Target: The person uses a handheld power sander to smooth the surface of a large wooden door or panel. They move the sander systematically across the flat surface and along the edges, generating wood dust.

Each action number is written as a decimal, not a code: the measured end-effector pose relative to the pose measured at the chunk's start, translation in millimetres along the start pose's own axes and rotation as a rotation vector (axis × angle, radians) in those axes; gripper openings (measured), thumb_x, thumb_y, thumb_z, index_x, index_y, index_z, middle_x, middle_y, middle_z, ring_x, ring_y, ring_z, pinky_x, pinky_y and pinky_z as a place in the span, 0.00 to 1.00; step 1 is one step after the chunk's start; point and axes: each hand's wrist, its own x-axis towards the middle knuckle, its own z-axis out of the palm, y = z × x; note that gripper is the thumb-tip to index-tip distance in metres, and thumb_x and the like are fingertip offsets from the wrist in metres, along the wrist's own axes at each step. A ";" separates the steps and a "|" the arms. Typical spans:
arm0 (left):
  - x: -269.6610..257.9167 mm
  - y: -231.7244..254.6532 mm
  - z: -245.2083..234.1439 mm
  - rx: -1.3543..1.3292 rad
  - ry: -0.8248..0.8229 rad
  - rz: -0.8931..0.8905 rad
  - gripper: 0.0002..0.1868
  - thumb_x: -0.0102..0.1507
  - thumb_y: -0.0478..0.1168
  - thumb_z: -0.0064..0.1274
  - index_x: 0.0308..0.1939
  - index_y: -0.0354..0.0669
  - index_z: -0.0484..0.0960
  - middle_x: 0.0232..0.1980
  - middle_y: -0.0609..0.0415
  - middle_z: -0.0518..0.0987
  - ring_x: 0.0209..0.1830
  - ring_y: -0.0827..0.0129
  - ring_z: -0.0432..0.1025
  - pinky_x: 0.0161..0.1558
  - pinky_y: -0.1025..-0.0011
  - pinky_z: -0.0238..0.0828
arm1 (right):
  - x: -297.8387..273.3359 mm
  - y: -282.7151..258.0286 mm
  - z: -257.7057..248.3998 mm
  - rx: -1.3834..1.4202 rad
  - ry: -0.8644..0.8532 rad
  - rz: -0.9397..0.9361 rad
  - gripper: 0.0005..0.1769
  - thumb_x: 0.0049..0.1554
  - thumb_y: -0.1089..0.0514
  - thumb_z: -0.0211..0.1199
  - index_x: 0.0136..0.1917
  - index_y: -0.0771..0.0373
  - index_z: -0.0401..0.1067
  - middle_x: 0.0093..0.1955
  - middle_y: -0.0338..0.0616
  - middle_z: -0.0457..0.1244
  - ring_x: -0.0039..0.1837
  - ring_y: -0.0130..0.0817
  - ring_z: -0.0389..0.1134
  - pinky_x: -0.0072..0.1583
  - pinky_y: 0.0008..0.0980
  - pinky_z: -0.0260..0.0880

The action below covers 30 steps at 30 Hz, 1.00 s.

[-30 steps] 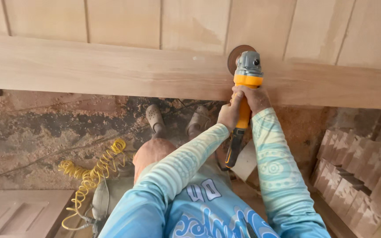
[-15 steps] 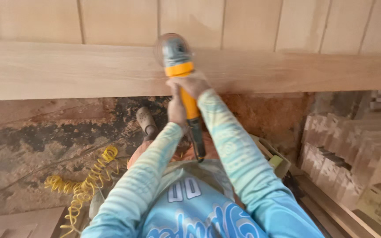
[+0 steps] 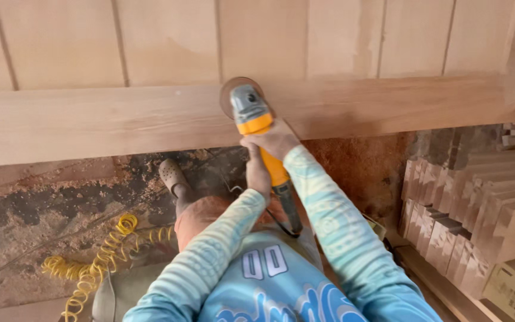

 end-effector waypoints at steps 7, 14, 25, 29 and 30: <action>23.3 -124.4 152.4 0.223 -0.102 0.082 0.50 0.66 0.74 0.34 0.49 0.23 0.83 0.44 0.43 0.85 0.44 0.63 0.78 0.48 0.67 0.75 | -43.9 76.2 -188.5 0.246 0.039 -0.003 0.13 0.48 0.61 0.74 0.47 0.64 0.78 0.41 0.38 0.71 0.41 0.28 0.72 0.45 0.30 0.74; 25.1 -155.3 270.0 0.655 -0.188 -0.092 0.55 0.57 0.80 0.43 0.50 0.22 0.82 0.47 0.32 0.84 0.51 0.50 0.81 0.51 0.60 0.76 | -78.9 119.3 -312.4 0.580 0.293 0.097 0.14 0.53 0.64 0.68 0.53 0.66 0.74 0.39 0.44 0.67 0.38 0.36 0.70 0.41 0.37 0.75; 27.5 -90.3 208.8 0.528 -0.122 -0.036 0.56 0.56 0.80 0.44 0.50 0.20 0.82 0.48 0.31 0.84 0.55 0.49 0.80 0.53 0.61 0.74 | -49.8 57.9 -230.1 0.484 0.304 0.103 0.13 0.51 0.67 0.67 0.50 0.67 0.72 0.36 0.44 0.66 0.35 0.39 0.70 0.39 0.40 0.75; 45.9 -61.7 151.2 0.468 -0.049 0.061 0.55 0.60 0.78 0.41 0.51 0.19 0.82 0.46 0.30 0.84 0.53 0.52 0.79 0.52 0.63 0.73 | -17.8 33.9 -165.8 0.481 0.170 0.070 0.11 0.51 0.67 0.68 0.48 0.68 0.73 0.35 0.44 0.66 0.33 0.37 0.69 0.37 0.39 0.73; 48.0 -53.3 134.2 0.419 -0.046 0.071 0.55 0.60 0.78 0.42 0.51 0.19 0.81 0.46 0.31 0.84 0.51 0.53 0.80 0.52 0.63 0.74 | -10.5 28.4 -147.9 0.463 0.155 0.074 0.11 0.51 0.68 0.68 0.48 0.68 0.73 0.35 0.44 0.66 0.33 0.36 0.69 0.37 0.38 0.72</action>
